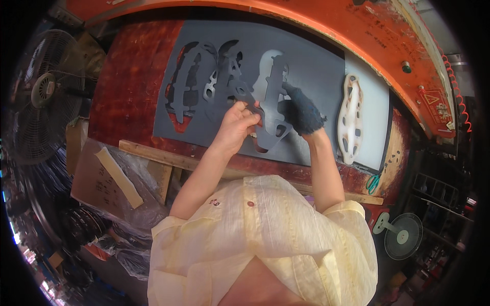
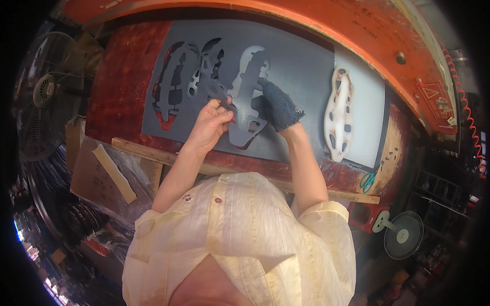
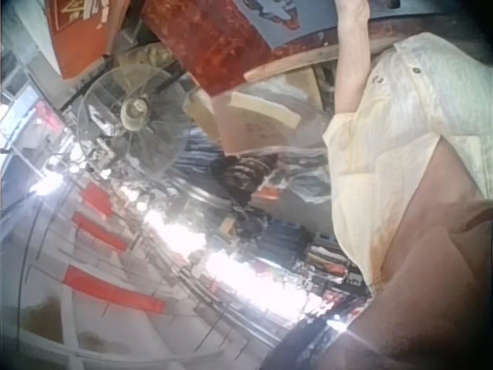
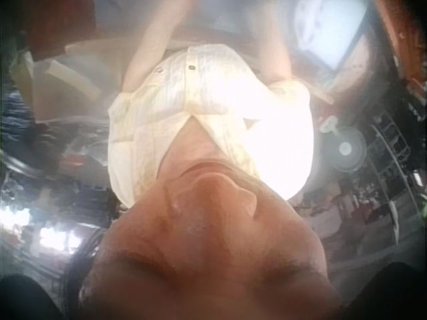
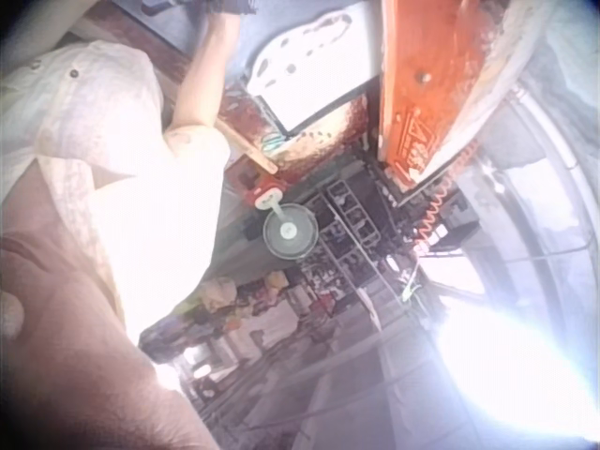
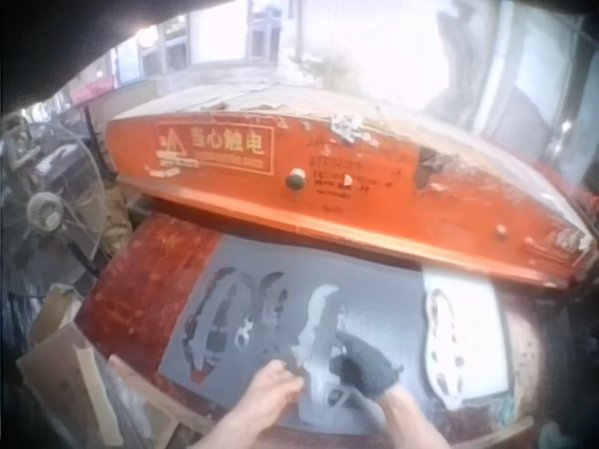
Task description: The person uses shears to cut a dark gray sheet placed on a cutting machine bed, following pre-cut outlines. They remove cut pieces and place them into a plastic bag, then reposition the sheet and continue cutting additional shapes.
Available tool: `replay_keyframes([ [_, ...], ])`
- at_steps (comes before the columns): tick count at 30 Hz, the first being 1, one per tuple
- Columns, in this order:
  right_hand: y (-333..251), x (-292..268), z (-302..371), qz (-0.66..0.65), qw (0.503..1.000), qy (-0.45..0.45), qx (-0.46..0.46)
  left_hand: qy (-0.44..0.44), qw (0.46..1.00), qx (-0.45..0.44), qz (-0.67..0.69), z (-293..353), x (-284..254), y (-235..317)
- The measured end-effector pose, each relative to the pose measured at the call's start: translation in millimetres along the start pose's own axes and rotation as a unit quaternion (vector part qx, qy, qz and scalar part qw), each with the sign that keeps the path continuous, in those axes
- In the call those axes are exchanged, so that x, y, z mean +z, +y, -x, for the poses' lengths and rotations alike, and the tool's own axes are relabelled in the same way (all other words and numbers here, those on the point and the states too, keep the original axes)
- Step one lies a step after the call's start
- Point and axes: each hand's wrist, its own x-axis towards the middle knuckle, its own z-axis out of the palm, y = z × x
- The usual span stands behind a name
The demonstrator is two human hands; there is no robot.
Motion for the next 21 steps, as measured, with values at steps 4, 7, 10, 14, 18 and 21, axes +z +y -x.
replay_keyframes([
  [4,-6.0,-9.4,30.8,0.086,0.993,-0.037,-0.078,-0.021,0.999,0.020,-0.035,-4.6,1.3,2.1],
  [7,-5.2,-10.2,52.1,0.046,0.992,-0.081,-0.082,-0.027,0.999,0.020,-0.020,-6.2,5.5,1.7],
  [10,0.1,-10.2,61.0,0.270,0.947,-0.039,-0.168,-0.035,0.999,-0.020,0.013,-6.1,7.9,1.0],
  [14,11.7,-14.6,60.9,0.394,0.903,-0.019,-0.170,-0.057,0.979,-0.147,0.132,-9.6,3.7,-0.5],
  [18,18.0,-21.9,57.8,0.412,0.878,-0.040,-0.240,-0.033,0.985,-0.163,0.042,-20.0,2.3,-5.1],
  [21,16.3,-22.5,54.7,0.403,0.876,-0.026,-0.266,0.029,0.989,-0.113,-0.090,-23.0,11.1,-12.5],
])
